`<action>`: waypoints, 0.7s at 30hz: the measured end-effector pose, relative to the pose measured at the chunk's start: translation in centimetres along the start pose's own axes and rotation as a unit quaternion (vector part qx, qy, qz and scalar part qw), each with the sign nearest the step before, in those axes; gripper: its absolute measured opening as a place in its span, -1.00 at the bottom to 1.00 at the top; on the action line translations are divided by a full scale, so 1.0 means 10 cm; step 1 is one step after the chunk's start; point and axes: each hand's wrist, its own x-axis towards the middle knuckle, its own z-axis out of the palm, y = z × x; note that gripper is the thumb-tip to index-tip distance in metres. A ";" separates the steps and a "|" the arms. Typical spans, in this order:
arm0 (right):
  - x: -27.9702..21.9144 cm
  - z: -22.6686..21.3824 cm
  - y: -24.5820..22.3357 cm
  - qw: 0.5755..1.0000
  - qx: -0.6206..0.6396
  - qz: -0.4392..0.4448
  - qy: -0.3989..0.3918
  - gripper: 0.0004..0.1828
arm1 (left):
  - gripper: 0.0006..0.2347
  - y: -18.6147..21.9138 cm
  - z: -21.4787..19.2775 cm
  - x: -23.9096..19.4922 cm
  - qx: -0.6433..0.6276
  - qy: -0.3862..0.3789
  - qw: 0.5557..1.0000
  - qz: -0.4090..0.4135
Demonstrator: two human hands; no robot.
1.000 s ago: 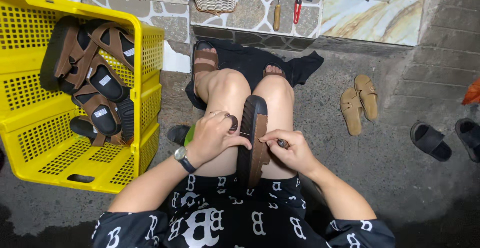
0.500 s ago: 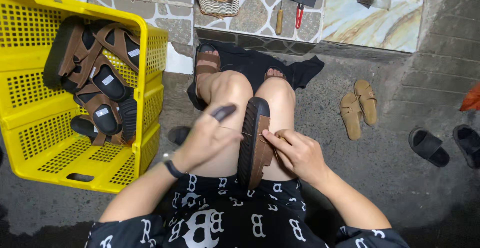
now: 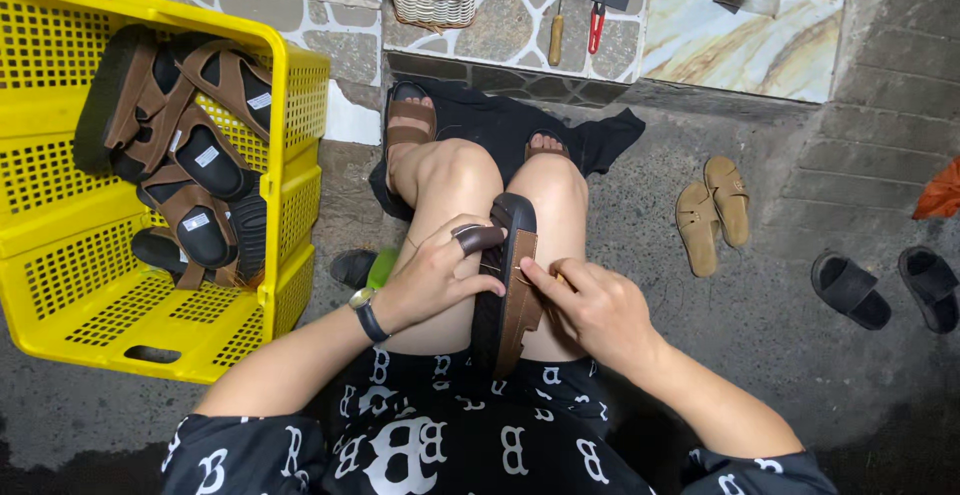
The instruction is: The person sits on the floor and sews a brown sandal using a needle and thread. They repeatedly pull the thread through the sole and strap, then use pliers to cut the thread and inspect the finished sandal.
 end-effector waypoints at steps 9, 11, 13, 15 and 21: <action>-0.04 0.22 0.02 0.999 -0.033 -0.040 0.005 -0.63 | -0.51 0.00 0.01 0.06 -0.018 0.004 1.000 0.004; 0.03 0.43 0.01 0.999 -0.007 -0.028 0.021 -0.70 | -0.50 -0.04 0.04 0.06 -0.016 0.012 1.000 0.008; 0.08 0.51 0.00 0.999 0.019 -0.016 0.039 -0.76 | -0.50 -0.04 0.04 0.07 -0.012 0.020 1.000 0.014; 0.11 0.47 -0.02 0.997 0.057 -0.008 0.056 -0.82 | -0.50 0.00 0.02 0.08 -0.014 0.015 1.000 0.014; 0.14 0.16 -0.05 0.986 0.160 0.027 0.038 -0.82 | -0.64 0.11 0.11 -0.14 0.153 0.050 0.987 0.027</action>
